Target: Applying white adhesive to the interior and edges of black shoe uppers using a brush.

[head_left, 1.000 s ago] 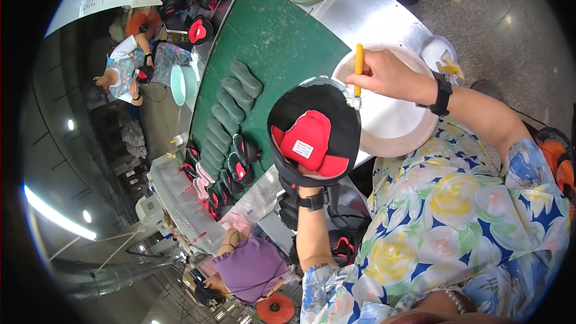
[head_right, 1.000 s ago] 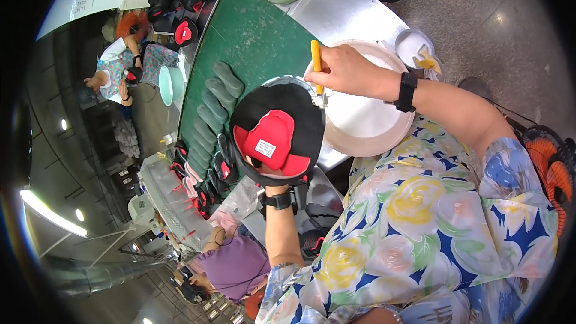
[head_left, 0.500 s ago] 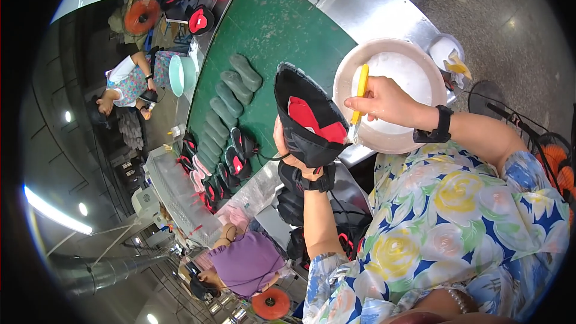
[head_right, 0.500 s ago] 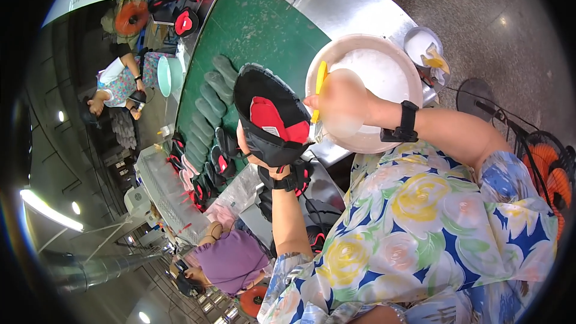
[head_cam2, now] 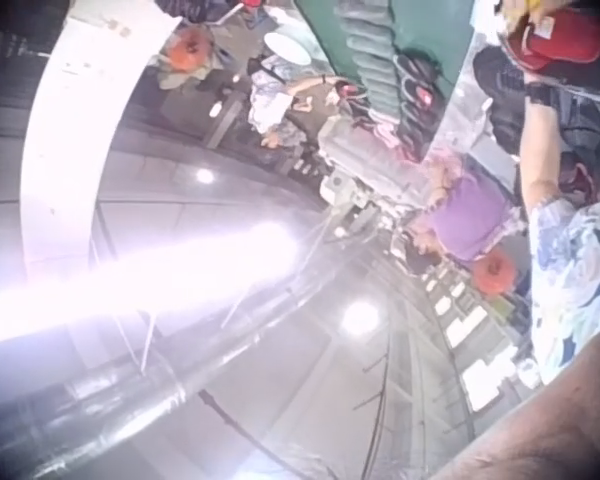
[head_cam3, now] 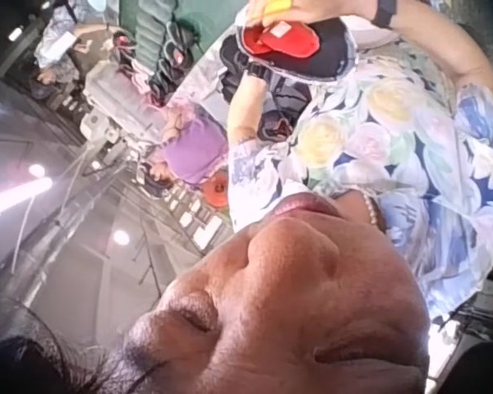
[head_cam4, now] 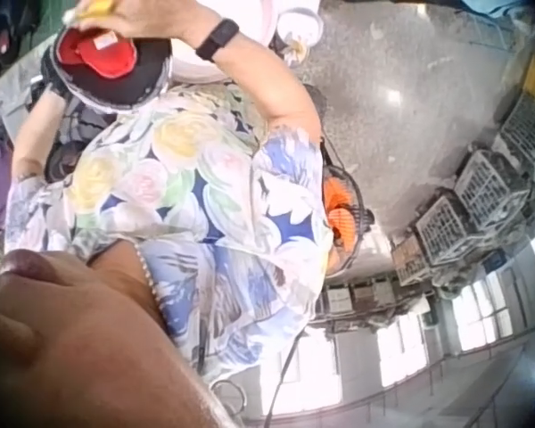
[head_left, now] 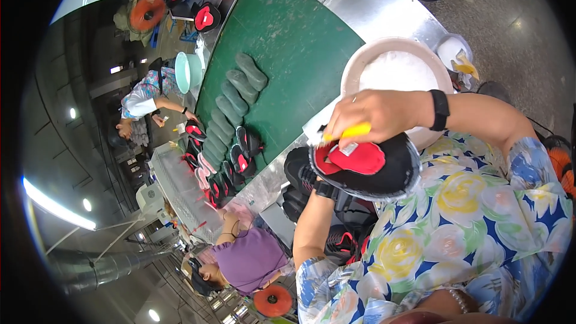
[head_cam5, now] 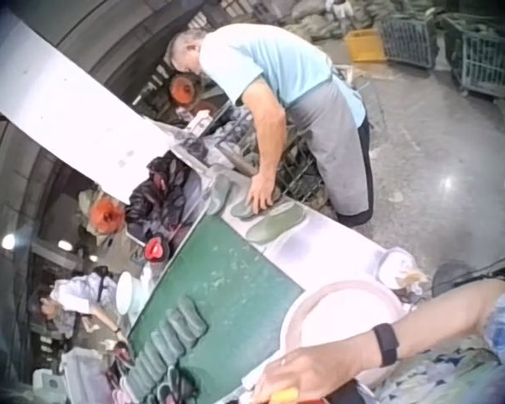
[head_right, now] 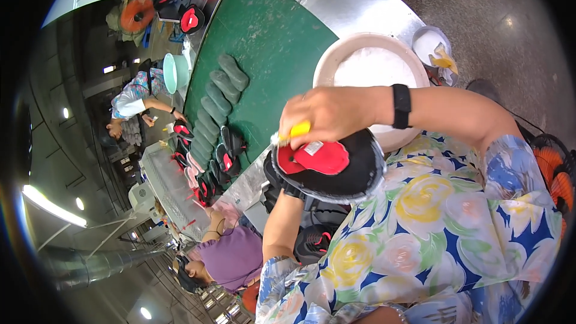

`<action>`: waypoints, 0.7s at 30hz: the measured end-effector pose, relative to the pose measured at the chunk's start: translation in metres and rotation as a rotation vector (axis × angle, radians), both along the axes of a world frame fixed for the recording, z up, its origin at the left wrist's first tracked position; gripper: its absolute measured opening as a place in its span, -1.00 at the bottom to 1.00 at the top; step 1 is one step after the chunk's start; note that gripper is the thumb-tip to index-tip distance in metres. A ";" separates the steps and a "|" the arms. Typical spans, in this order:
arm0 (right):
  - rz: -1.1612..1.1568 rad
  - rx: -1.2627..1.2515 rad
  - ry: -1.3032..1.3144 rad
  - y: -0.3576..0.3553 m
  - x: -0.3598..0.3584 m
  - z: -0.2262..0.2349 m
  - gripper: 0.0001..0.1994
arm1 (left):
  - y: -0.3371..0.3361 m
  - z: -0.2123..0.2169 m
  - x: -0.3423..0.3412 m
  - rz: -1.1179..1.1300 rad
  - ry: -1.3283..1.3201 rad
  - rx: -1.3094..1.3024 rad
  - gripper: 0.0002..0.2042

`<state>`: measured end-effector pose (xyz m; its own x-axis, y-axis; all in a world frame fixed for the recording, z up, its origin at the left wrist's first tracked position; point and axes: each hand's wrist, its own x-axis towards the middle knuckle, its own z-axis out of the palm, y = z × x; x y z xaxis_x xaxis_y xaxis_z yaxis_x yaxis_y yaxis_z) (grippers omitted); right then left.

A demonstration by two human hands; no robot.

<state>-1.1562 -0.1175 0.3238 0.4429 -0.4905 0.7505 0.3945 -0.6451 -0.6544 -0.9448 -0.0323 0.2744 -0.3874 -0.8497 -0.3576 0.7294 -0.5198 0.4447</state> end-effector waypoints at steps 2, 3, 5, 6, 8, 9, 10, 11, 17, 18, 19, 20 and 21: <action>-0.037 -0.109 0.052 -0.006 0.009 -0.010 -0.82 | -0.006 -0.002 -0.004 -0.044 -0.022 -0.005 -0.62; -0.044 -0.217 0.096 -0.009 0.012 -0.012 -0.82 | -0.006 -0.004 -0.003 -0.057 -0.052 -0.010 -0.61; -0.121 -0.167 0.194 -0.016 0.002 -0.016 -0.82 | -0.007 -0.007 -0.002 -0.084 -0.111 -0.021 -0.61; -0.198 -0.114 0.292 -0.021 -0.004 -0.019 -0.81 | -0.008 -0.009 -0.002 -0.098 -0.139 -0.026 -0.61; -0.199 -0.111 0.311 -0.027 -0.014 -0.029 -0.80 | -0.007 -0.005 0.001 -0.116 -0.209 -0.039 -0.60; -0.148 0.015 0.458 -0.026 -0.020 -0.038 -0.80 | -0.007 -0.005 0.004 -0.126 -0.241 -0.043 -0.60; -0.096 0.141 0.602 -0.024 -0.026 -0.043 -0.80 | -0.006 -0.004 0.008 -0.135 -0.274 -0.049 -0.59; -0.092 0.137 0.600 -0.023 -0.033 -0.048 -0.80 | -0.005 -0.004 0.011 -0.143 -0.307 -0.053 -0.59; -0.328 0.032 0.329 -0.035 -0.045 -0.014 -0.81 | -0.011 -0.004 0.013 -0.207 -0.498 -0.078 -0.57; -0.286 -0.016 0.260 -0.031 -0.035 -0.008 -0.81 | -0.016 -0.004 0.011 -0.237 -0.524 -0.083 -0.57; -0.232 -0.061 0.215 -0.027 -0.027 -0.003 -0.80 | -0.025 -0.002 0.002 -0.256 -0.512 -0.090 -0.57; -0.171 -0.107 0.161 -0.026 -0.022 -0.001 -0.80 | -0.033 0.011 -0.009 -0.310 -0.602 -0.263 -0.58; -0.177 -0.108 0.159 -0.026 -0.019 -0.004 -0.80 | -0.038 0.025 -0.017 -0.356 -0.693 -0.437 -0.59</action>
